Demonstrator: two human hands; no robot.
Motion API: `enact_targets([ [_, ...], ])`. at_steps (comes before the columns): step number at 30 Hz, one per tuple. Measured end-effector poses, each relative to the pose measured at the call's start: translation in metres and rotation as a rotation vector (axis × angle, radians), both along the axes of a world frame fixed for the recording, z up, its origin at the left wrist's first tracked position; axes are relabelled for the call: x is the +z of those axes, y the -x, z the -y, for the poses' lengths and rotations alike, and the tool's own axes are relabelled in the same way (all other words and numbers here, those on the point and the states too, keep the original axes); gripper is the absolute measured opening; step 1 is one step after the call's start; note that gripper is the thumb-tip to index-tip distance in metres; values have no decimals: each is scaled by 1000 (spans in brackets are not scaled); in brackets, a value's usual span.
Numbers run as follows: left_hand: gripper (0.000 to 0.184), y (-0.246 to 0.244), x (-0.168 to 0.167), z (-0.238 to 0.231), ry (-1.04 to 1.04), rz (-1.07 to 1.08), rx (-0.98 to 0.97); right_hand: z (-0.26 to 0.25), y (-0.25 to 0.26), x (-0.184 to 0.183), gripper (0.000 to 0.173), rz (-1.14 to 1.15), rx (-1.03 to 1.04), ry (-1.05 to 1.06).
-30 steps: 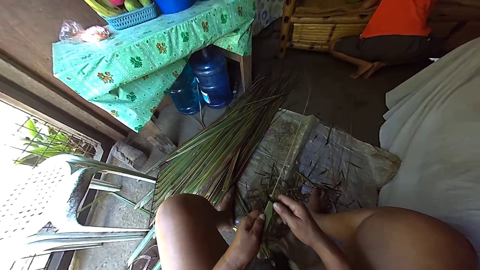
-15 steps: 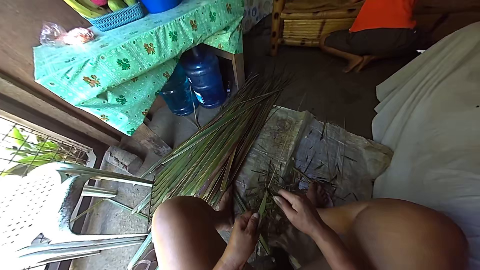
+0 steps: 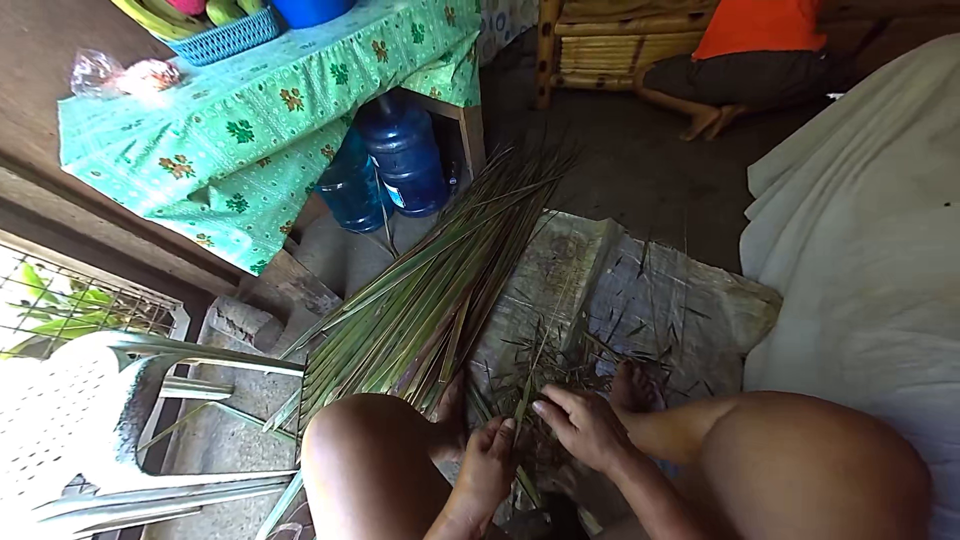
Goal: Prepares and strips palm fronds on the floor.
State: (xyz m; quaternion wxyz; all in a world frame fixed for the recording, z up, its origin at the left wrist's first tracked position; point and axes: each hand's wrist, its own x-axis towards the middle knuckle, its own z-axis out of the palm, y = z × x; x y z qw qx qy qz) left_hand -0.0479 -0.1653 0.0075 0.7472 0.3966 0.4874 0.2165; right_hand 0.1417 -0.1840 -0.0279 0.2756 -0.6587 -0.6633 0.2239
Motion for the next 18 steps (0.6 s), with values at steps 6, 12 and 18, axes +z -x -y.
enact_targets([
  [6, 31, 5, 4, 3, 3, -38, -57, -4, -5, -2, 46, 44, -83, -19],
  [12, 31, 10, 1, 10, 15, -52, -61, -10, -24, 2, 44, -68, -163, 52],
  [18, 30, -1, 1, -10, -38, -78, -9, 18, 17, 10, 43, -272, 211, 4],
])
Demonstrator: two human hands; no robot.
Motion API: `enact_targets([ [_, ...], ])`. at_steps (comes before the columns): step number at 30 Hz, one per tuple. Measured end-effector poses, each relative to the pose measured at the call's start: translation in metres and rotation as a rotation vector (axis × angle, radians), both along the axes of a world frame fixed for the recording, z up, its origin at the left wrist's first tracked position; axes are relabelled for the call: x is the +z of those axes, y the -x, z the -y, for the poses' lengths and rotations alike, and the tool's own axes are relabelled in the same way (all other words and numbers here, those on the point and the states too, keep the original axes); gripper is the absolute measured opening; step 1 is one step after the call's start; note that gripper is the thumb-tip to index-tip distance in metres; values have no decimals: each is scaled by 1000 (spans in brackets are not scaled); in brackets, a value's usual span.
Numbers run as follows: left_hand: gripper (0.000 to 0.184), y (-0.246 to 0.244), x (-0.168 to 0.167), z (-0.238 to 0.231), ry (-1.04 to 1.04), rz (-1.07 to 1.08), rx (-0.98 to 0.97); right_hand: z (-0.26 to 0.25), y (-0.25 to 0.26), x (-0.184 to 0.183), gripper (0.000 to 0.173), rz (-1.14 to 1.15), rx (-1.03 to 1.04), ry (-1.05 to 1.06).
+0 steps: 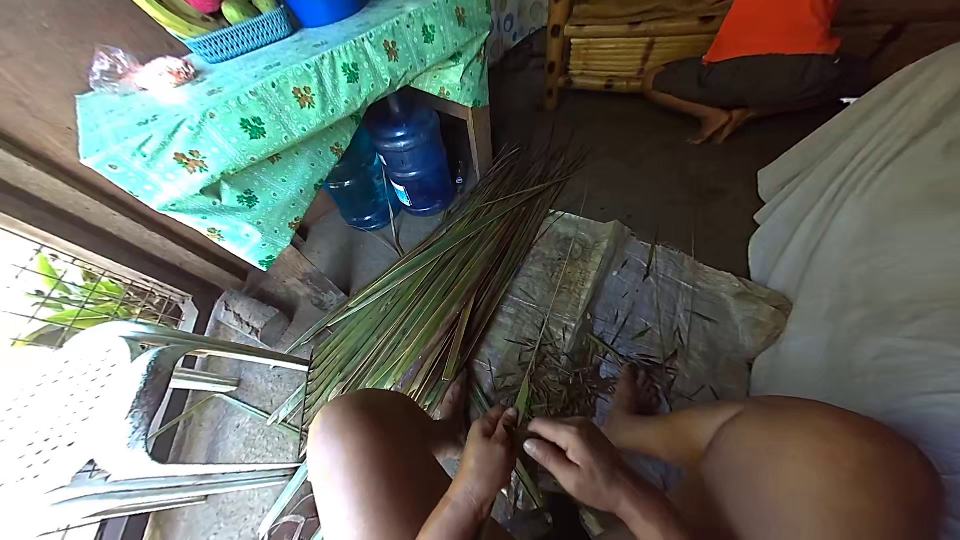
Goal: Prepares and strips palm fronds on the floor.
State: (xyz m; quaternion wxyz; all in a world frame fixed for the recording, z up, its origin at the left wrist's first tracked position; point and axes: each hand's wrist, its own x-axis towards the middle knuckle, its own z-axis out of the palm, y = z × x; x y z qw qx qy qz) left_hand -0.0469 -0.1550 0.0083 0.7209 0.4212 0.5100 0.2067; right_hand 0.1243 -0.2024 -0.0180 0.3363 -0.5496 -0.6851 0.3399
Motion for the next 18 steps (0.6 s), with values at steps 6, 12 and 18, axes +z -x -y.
enact_targets([
  [6, 32, 0, 1, 4, 30, 35, -1, -17, -18, -10, 45, 228, -269, 21],
  [12, 31, 1, -1, 5, 55, 37, 9, -11, -16, 4, 44, 18, -120, 67],
  [18, 31, 0, 3, 4, 41, 56, 7, -6, 0, -7, 47, 110, -71, -36],
])
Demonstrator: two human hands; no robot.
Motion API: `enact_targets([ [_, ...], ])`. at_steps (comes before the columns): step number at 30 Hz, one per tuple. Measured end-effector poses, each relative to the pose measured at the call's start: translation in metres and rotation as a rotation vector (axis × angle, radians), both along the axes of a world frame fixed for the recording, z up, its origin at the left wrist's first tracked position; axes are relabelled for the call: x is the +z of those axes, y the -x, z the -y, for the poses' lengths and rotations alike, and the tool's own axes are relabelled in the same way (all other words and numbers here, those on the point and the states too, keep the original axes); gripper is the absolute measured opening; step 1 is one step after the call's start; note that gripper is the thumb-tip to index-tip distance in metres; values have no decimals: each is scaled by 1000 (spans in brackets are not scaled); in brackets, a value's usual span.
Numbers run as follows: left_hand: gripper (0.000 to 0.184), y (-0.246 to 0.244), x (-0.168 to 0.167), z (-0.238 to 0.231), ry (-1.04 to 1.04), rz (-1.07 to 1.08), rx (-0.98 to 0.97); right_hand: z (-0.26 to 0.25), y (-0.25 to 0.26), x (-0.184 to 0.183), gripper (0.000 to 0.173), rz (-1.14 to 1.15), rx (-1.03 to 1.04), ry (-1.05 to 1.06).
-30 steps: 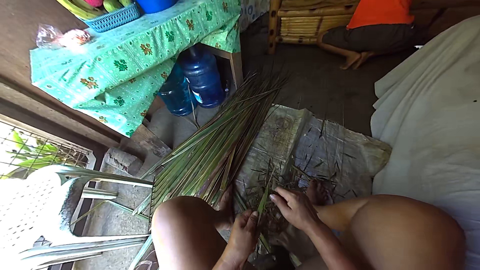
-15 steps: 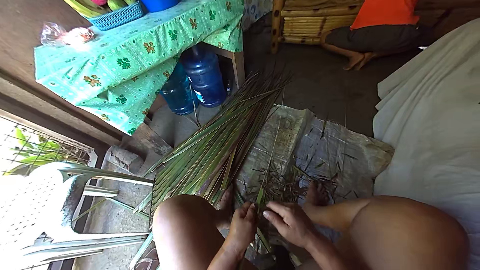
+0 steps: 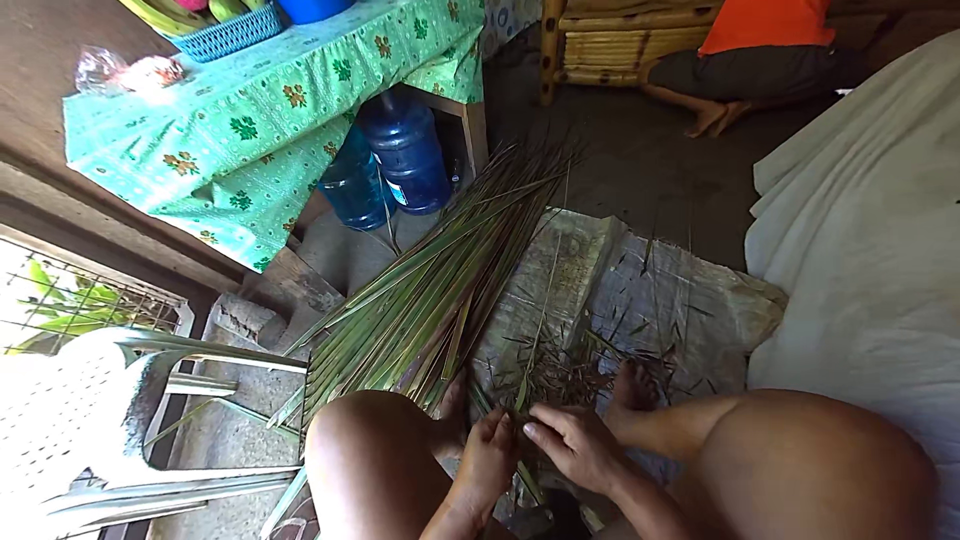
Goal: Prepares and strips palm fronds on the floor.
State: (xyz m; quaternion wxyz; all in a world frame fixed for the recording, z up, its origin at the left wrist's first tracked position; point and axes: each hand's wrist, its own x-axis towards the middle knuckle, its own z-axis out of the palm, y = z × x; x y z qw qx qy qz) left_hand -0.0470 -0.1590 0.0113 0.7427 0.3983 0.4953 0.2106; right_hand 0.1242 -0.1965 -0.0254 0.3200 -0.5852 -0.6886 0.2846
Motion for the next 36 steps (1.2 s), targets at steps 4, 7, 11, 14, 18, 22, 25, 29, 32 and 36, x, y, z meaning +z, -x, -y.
enact_targets([
  [4, 32, 3, -1, 6, 20, -15, -33, -17, -21, 1, 44, 105, -233, 117],
  [7, 32, 2, -3, 5, 22, -13, -31, -16, -25, 6, 43, -26, -195, 167],
  [11, 29, -2, -2, -1, -7, -20, -23, 2, -5, 8, 43, -229, 68, 179],
  [14, 30, -3, 0, 0, -17, -15, -10, 4, -1, 2, 45, -105, 53, 69],
  [18, 31, -2, -1, 4, -4, -13, -34, -7, -13, -2, 45, 90, -112, 40],
  [22, 31, -1, 0, 5, 31, -9, -42, -15, -20, -4, 43, -7, -167, 177],
  [25, 33, 1, 3, 6, 56, 16, -53, -16, -18, -3, 41, -18, -270, 163],
  [29, 32, 5, 2, 11, 42, 23, -63, -23, -35, 1, 37, -92, -354, 183],
  [32, 30, 4, -3, 9, -13, -29, -83, -19, -30, 6, 40, -157, -205, 258],
  [36, 30, 3, -1, 9, 4, -10, -101, -12, -17, 8, 42, -88, -197, 238],
])
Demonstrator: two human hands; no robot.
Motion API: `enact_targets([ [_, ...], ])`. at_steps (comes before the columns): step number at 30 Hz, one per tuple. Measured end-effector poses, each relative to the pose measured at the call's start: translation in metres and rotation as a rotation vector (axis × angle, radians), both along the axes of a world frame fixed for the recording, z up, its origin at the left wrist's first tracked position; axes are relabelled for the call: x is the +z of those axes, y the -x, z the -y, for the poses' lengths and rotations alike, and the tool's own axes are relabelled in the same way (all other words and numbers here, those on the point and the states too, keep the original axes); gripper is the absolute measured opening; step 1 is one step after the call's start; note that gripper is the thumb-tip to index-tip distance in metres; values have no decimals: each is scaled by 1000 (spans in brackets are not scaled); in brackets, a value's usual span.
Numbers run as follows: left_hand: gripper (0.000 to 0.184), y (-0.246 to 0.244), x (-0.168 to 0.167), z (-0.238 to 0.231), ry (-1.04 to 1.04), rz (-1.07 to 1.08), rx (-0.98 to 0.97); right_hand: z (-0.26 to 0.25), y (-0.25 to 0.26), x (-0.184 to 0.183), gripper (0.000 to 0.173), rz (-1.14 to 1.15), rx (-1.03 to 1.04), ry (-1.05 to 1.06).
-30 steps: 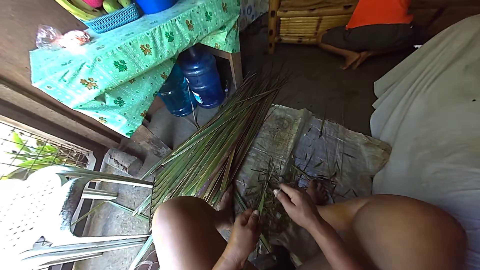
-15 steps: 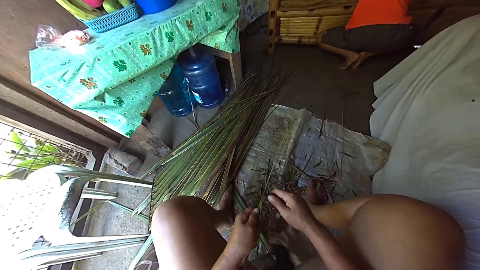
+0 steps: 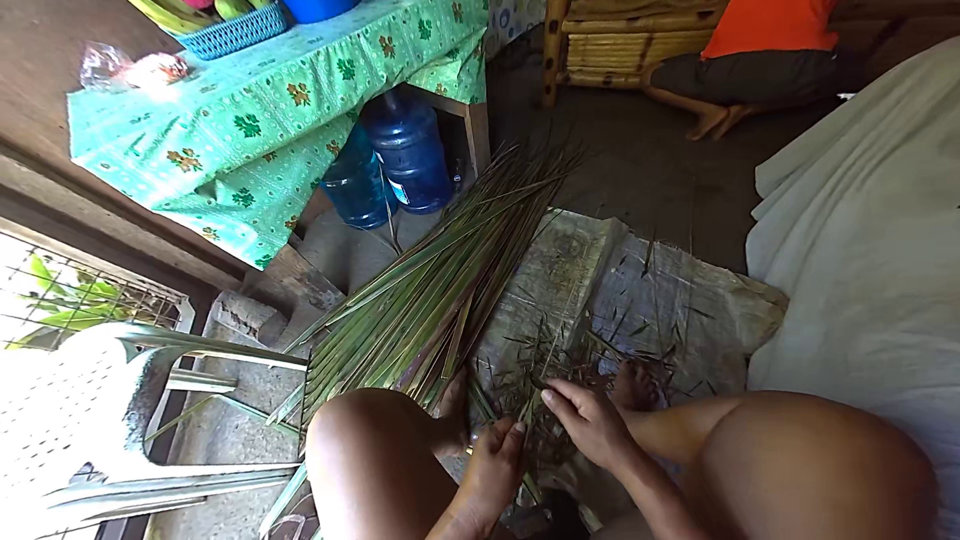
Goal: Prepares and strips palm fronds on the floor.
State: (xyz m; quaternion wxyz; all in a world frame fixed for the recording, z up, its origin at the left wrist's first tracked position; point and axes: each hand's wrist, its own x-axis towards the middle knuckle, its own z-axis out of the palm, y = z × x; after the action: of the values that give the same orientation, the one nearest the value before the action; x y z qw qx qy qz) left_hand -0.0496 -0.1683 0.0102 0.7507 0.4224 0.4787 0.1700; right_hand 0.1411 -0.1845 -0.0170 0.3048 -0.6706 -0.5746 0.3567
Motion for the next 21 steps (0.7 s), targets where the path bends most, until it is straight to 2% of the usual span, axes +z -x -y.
enact_targets([
  [6, 30, 3, 1, 6, 20, 27, -21, -14, -21, -11, 37, -55, -166, -48],
  [12, 27, 2, -5, 3, -41, -12, -34, -1, 1, -6, 38, -136, -64, 46],
  [17, 24, 8, 0, 6, -29, -13, -93, -10, -3, -8, 34, -265, -236, -39],
  [19, 26, 8, -1, 6, -24, -20, -75, -8, -6, -6, 35, -258, -194, -27],
  [21, 28, 8, -4, 3, -14, -25, -22, 0, -4, -3, 36, -223, -31, -13],
])
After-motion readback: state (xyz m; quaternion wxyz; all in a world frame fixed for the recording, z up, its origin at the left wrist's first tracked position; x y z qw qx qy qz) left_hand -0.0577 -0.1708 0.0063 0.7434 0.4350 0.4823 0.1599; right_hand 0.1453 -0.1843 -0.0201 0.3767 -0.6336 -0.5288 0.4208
